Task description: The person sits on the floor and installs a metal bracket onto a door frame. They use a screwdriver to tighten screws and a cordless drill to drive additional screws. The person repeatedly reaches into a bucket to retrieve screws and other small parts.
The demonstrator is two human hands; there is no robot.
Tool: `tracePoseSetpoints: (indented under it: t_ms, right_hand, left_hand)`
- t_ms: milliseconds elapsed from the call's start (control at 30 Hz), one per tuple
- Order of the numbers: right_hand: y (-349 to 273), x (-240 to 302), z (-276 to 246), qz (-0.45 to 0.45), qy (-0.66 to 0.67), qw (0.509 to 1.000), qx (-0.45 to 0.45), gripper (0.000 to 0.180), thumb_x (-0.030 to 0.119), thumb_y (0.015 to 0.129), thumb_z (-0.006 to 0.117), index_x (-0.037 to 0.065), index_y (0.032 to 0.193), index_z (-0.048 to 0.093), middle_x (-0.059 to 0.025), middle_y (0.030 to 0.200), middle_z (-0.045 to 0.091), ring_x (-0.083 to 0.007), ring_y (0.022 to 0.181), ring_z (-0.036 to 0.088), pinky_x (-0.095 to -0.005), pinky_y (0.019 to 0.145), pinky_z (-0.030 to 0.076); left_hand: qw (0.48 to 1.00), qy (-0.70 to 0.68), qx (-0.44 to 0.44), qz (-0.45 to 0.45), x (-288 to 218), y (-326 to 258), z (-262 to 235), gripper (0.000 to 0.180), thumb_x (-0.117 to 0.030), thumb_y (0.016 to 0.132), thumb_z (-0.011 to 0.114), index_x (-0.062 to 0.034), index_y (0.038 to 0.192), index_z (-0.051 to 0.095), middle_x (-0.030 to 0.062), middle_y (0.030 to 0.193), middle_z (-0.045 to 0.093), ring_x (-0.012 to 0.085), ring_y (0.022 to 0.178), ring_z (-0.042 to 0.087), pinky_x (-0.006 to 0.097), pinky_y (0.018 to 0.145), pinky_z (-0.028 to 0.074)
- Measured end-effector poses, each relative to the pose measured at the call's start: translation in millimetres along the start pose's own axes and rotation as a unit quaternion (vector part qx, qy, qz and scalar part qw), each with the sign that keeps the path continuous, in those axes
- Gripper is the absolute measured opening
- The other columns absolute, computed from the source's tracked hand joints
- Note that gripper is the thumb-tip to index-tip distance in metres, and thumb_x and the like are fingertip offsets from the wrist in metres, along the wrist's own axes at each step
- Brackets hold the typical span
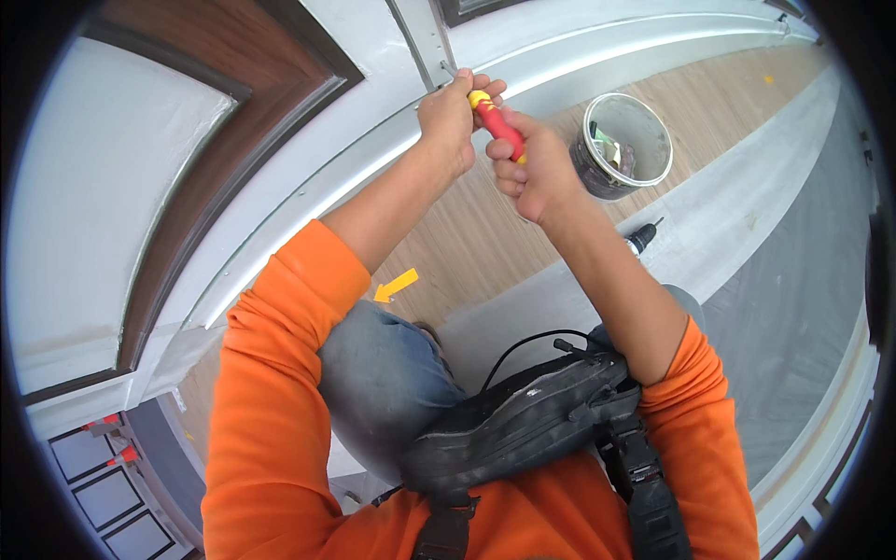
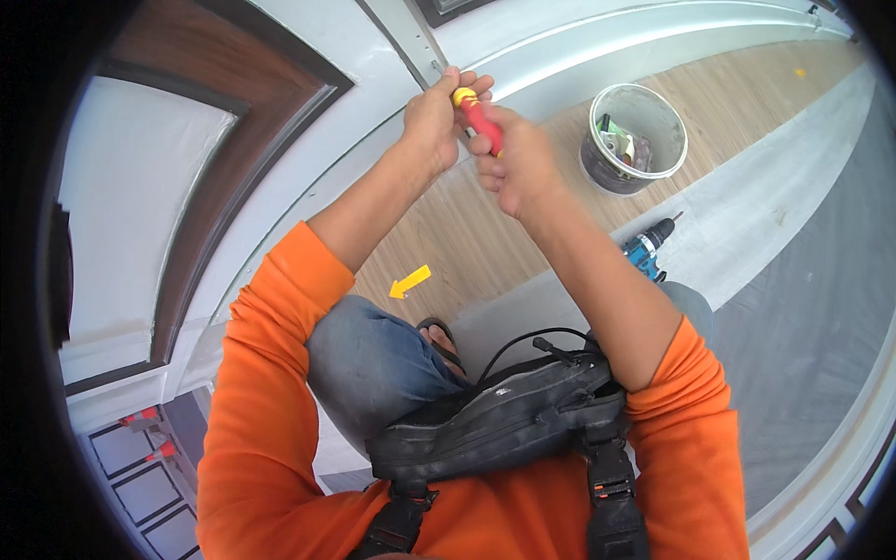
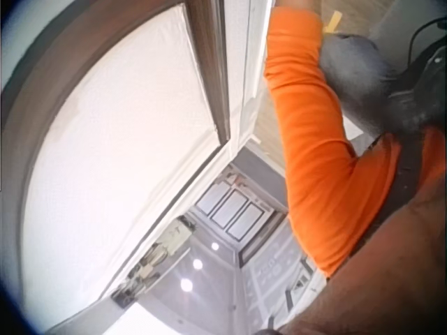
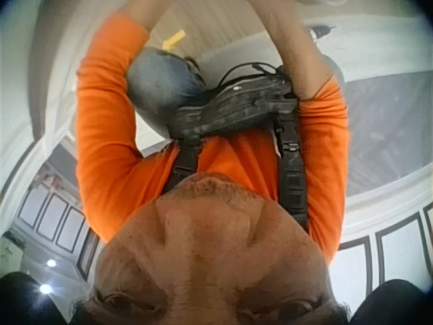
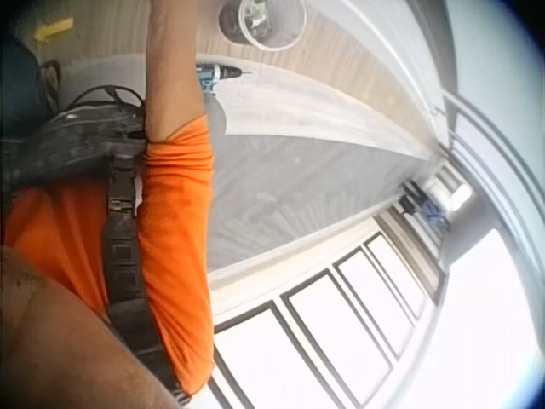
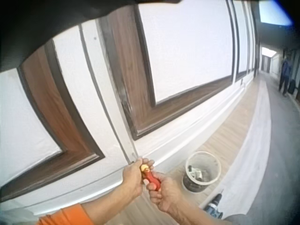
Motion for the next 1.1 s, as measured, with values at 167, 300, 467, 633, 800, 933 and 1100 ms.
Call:
tracePoseSetpoints:
  t_ms: [167, 300, 467, 633, 800, 933, 1100]
  right_hand:
    - [-0.6, -22.7, 19.3, 0.17, 0.337, 0.923, 0.071, 0.024, 0.024, 0.102, 0.06, 0.01, 0.12, 0.062, -0.0068, 0.074, 0.058, -0.0182, 0.052, 0.056, -0.0335, 0.047, 0.044]
    - [-4.0, 12.9, 4.2, -0.043, 0.005, 0.999, -0.03, 0.023, 0.026, 0.101, 0.062, 0.005, 0.11, 0.062, -0.0047, 0.076, 0.059, -0.0129, 0.05, 0.052, -0.0291, 0.04, 0.035]
    - [-9.8, -6.1, 16.8, 0.232, 0.263, 0.931, 0.105, 0.025, 0.028, 0.1, 0.064, 0.004, 0.109, 0.063, -0.0049, 0.081, 0.061, -0.0124, 0.05, 0.05, -0.0286, 0.041, 0.034]
    - [-9.4, 8.2, 19.6, 0.254, 0.301, 0.911, 0.12, 0.025, 0.025, 0.101, 0.061, 0.004, 0.115, 0.064, -0.0073, 0.086, 0.064, -0.0167, 0.052, 0.056, -0.0305, 0.043, 0.042]
    - [-19.2, 41.6, 1.1, -0.2, -0.272, 0.936, -0.099, 0.031, 0.025, 0.101, 0.06, 0.005, 0.125, 0.061, -0.0119, 0.087, 0.066, -0.0263, 0.06, 0.064, -0.0355, 0.053, 0.051]
    - [0.8, 13.8, 9.5, -0.092, -0.164, 0.982, -0.037, 0.032, 0.024, 0.102, 0.058, 0.004, 0.127, 0.057, -0.0135, 0.082, 0.064, -0.0261, 0.062, 0.062, -0.0369, 0.058, 0.052]
    - [12.5, -27.8, 19.8, 0.253, 0.286, 0.917, 0.116, 0.034, 0.023, 0.102, 0.059, 0.004, 0.13, 0.056, -0.0171, 0.082, 0.065, -0.0331, 0.069, 0.066, -0.0417, 0.066, 0.054]
  left_hand:
    - [1.0, -0.002, 0.026, 0.002, 1.9, 2.1, -6.6, 0.033, -0.029, 0.111, 0.046, 0.0004, 0.12, 0.06, 0.016, 0.118, 0.073, 0.0242, 0.108, 0.065, 0.038, 0.097, 0.051]
    - [0.998, 0.053, 0.011, 0.025, -2.5, 7.3, -1.7, 0.032, -0.027, 0.111, 0.046, 0.0005, 0.118, 0.061, 0.0151, 0.114, 0.074, 0.0232, 0.107, 0.065, 0.037, 0.096, 0.05]
    - [1.0, 0.007, 0.012, -0.003, -0.7, 1.2, 1.7, 0.033, -0.028, 0.11, 0.046, 0.0002, 0.117, 0.062, 0.0139, 0.116, 0.074, 0.0215, 0.102, 0.064, 0.036, 0.097, 0.049]
    - [0.998, 0.016, 0.048, -0.028, -2.1, 1.9, -2.4, 0.034, -0.03, 0.111, 0.044, -0.001, 0.116, 0.062, 0.0145, 0.118, 0.072, 0.0223, 0.108, 0.061, 0.038, 0.092, 0.051]
    - [0.998, 0.057, 0.008, -0.035, 4.3, 11.1, -1.6, 0.035, -0.031, 0.111, 0.044, -0.0016, 0.116, 0.063, 0.0137, 0.117, 0.072, 0.0219, 0.106, 0.062, 0.038, 0.092, 0.051]
    - [0.999, 0.024, 0.014, -0.042, 3.5, 6.7, 0.4, 0.035, -0.031, 0.111, 0.045, -0.0012, 0.118, 0.062, 0.0139, 0.116, 0.073, 0.0211, 0.104, 0.064, 0.036, 0.093, 0.052]
    - [0.998, 0.034, 0.047, -0.026, -3.0, -0.3, -4.7, 0.035, -0.029, 0.11, 0.047, 0.0003, 0.12, 0.061, 0.014, 0.116, 0.073, 0.0197, 0.105, 0.066, 0.035, 0.099, 0.05]
Point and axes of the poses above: each hand's wrist, its own y-axis towards the middle knuckle, its own z-axis out of the palm, x = y × z, the point moved 8 cm from there along y, towards the middle knuckle
